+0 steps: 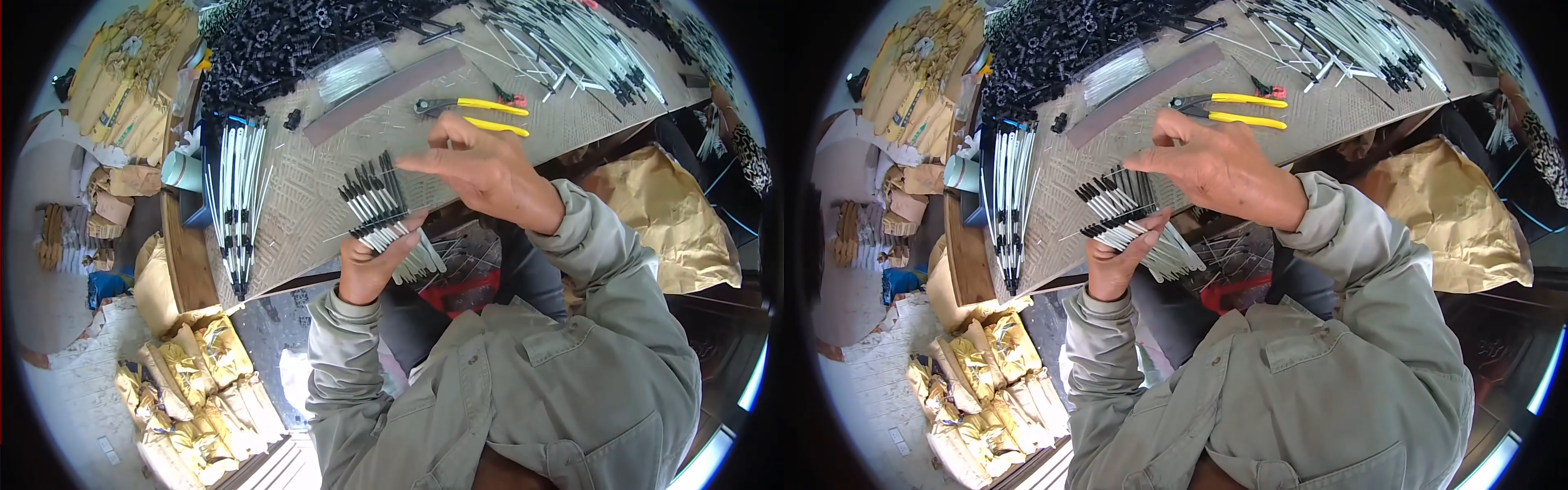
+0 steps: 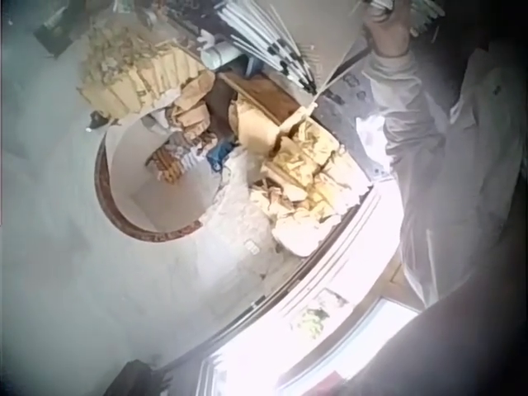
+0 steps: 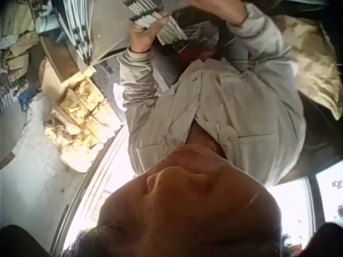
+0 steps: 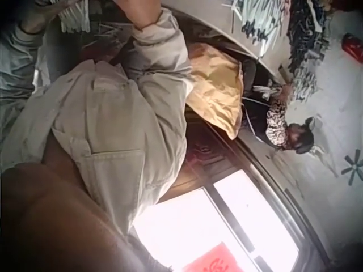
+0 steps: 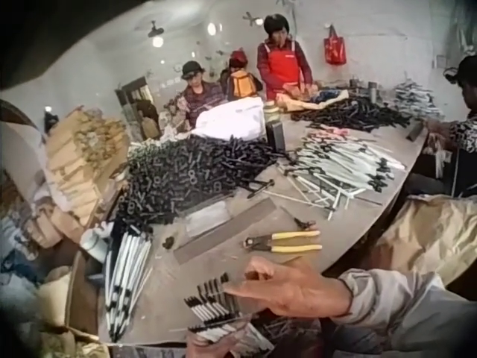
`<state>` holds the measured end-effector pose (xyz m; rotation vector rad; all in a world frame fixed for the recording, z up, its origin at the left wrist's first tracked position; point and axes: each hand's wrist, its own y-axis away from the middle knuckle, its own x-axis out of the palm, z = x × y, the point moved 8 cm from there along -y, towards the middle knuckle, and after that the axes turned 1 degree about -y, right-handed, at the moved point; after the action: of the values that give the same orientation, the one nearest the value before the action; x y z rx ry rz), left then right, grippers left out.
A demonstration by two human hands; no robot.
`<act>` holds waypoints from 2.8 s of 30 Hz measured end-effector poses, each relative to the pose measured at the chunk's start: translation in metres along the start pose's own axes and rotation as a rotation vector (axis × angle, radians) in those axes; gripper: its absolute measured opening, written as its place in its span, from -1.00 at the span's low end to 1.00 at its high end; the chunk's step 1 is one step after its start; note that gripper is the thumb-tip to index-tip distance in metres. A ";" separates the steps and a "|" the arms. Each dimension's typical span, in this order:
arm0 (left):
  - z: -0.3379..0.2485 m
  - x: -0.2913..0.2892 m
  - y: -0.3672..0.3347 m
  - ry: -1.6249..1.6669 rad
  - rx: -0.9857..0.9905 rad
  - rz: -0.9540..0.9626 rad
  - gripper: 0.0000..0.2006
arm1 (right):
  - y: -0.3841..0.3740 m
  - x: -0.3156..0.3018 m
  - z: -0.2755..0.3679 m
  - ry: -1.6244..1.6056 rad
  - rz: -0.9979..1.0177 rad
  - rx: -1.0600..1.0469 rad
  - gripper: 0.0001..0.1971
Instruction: Assembling metal ribs and plastic components into umbrella mechanisms at a factory workbench.
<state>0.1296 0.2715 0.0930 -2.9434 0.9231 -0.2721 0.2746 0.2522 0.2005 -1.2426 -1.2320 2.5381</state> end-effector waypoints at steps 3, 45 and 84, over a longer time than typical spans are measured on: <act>-0.002 0.000 -0.001 -0.012 -0.011 0.008 -0.78 | 0.000 -0.002 -0.002 -0.006 -0.005 0.025 -0.51; -0.004 0.002 -0.001 -0.117 0.013 0.044 -0.79 | -0.043 0.032 -0.005 -0.245 0.301 0.060 -0.88; 0.000 0.000 0.001 -0.037 -0.006 0.050 -0.78 | -0.056 0.028 0.001 -0.126 0.591 -0.008 -0.87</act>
<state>0.1287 0.2704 0.0929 -2.9154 0.9922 -0.2117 0.2394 0.3000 0.2210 -1.6789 -1.0037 3.0485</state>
